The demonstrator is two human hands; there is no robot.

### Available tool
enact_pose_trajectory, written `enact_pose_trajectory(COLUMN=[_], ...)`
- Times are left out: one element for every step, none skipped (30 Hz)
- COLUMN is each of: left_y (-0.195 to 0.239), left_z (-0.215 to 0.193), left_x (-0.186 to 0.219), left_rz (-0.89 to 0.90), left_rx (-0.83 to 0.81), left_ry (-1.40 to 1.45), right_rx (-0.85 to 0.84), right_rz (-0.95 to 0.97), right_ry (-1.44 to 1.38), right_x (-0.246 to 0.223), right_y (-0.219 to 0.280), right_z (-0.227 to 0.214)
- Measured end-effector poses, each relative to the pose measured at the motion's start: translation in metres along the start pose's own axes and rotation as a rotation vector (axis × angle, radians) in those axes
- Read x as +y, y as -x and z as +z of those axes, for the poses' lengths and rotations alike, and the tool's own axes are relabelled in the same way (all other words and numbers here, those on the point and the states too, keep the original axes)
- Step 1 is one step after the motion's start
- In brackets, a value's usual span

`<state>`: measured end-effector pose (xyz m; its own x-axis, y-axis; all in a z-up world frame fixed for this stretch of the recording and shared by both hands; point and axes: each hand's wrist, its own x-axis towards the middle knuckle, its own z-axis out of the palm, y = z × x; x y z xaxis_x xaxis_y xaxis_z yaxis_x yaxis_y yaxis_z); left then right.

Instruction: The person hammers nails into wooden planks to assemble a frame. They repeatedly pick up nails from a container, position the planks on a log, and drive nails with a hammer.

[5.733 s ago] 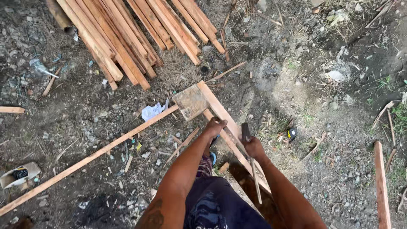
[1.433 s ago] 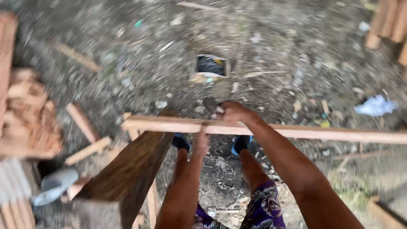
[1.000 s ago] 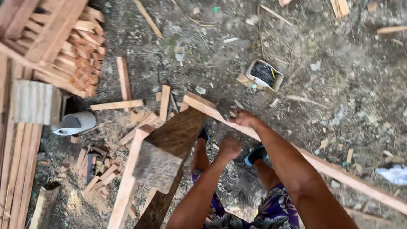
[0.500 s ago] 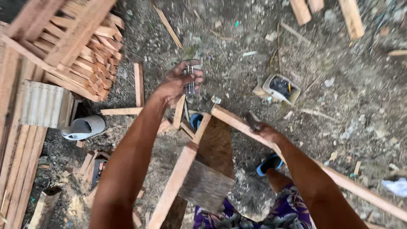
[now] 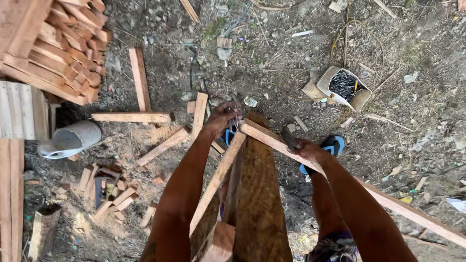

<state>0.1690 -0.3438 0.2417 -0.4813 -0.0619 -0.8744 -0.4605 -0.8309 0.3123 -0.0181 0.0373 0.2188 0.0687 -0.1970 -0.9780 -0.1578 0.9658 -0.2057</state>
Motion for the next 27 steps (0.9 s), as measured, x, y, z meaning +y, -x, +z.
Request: enact_pose_trajectory(left_y=[-0.009, -0.013, -0.016, -0.016, -0.013, -0.014, -0.013, -0.010, -0.009, -0.003, -0.002, 0.000, 0.001, -0.008, -0.017, -0.023, -0.030, -0.030, -0.028, -0.030, -0.030, -0.030, -0.029, -0.025, -0.022, -0.021, -0.021], left_z=[0.002, 0.002, 0.003, 0.007, 0.010, 0.016, 0.022, 0.025, 0.026, 0.026, 0.026, 0.027, 0.028, 0.030, 0.032, 0.032, 0.032, 0.033, 0.032, 0.033, 0.033, 0.035, 0.036, 0.036, 0.036, 0.037, 0.038], left_x=[-0.004, -0.004, -0.003, -0.007, -0.011, -0.007, -0.003, 0.000, 0.004, 0.003, 0.001, -0.005, -0.012, -0.013, -0.013, -0.018, -0.021, -0.033, -0.044, -0.047, -0.049, -0.047, -0.043, -0.042, -0.041, -0.040, -0.040], left_rz=[-0.018, 0.073, 0.163, 0.250, 0.238, 0.234, 0.231, 0.182, 0.133, 0.071, 0.107, 0.118, 0.145, 0.267, 0.485, 0.689, 0.727, 0.738, 0.649, 0.634, 0.618, 0.604, 0.699, 0.791, 0.884, 0.829, 0.773], left_rx=[0.068, 0.048, 0.028, 0.006, 0.037, 0.066, 0.095, 0.080, 0.066, 0.059, 0.058, 0.055, 0.049, -0.019, -0.126, -0.197, -0.159, -0.078, 0.071, 0.089, 0.107, 0.124, 0.092, 0.060, 0.027, 0.002, -0.023], left_ry=[-0.069, -0.074, -0.079, -0.082, -0.108, -0.132, -0.156, -0.136, -0.117, -0.096, -0.201, -0.252, -0.319, -0.365, -0.396, -0.417, -0.538, -0.683, -0.969, -0.988, -1.006, -1.024, -1.097, -1.167, -1.236, -1.141, -1.047], right_rx=[-0.006, 0.019, 0.044, 0.068, 0.062, 0.063, 0.064, 0.063, 0.061, 0.046, 0.057, 0.069, 0.081, 0.071, 0.062, 0.041, 0.062, 0.070, 0.078, 0.080, 0.082, 0.086, 0.070, 0.050, 0.030, 0.031, 0.031], right_rz=[0.012, -0.017, -0.045, -0.068, -0.050, -0.036, -0.022, -0.032, -0.042, -0.047, -0.051, -0.052, -0.052, -0.043, -0.034, -0.021, -0.037, -0.044, -0.051, -0.066, -0.082, -0.096, -0.083, -0.069, -0.054, -0.069, -0.085], right_ry=[-0.048, -0.042, -0.036, -0.031, -0.049, -0.062, -0.075, -0.053, -0.031, -0.014, -0.035, -0.056, -0.078, -0.070, -0.063, -0.055, -0.071, -0.092, -0.112, -0.124, -0.137, -0.149, -0.148, -0.145, -0.142, -0.140, -0.137], right_x=[0.002, -0.001, -0.004, 0.000, 0.004, 0.005, 0.006, 0.005, 0.004, 0.004, 0.004, 0.006, 0.009, 0.006, 0.004, 0.003, 0.002, 0.005, 0.009, 0.009, 0.008, 0.006, 0.004, 0.002, 0.001, 0.000, -0.002], right_y=[-0.002, -0.005, -0.007, -0.005, -0.001, 0.000, 0.001, -0.001, -0.005, -0.004, -0.005, -0.003, -0.001, -0.004, -0.008, -0.008, -0.009, -0.004, 0.001, 0.001, 0.003, 0.004, 0.005, 0.008, 0.010, 0.010, 0.011], right_z=[0.000, 0.003, 0.006, 0.013, 0.020, 0.019, 0.016, 0.014, 0.010, 0.014, 0.018, 0.023, 0.028, 0.023, 0.018, 0.018, 0.017, 0.022, 0.027, 0.026, 0.025, 0.022, 0.018, 0.018, 0.019, 0.017, 0.015])
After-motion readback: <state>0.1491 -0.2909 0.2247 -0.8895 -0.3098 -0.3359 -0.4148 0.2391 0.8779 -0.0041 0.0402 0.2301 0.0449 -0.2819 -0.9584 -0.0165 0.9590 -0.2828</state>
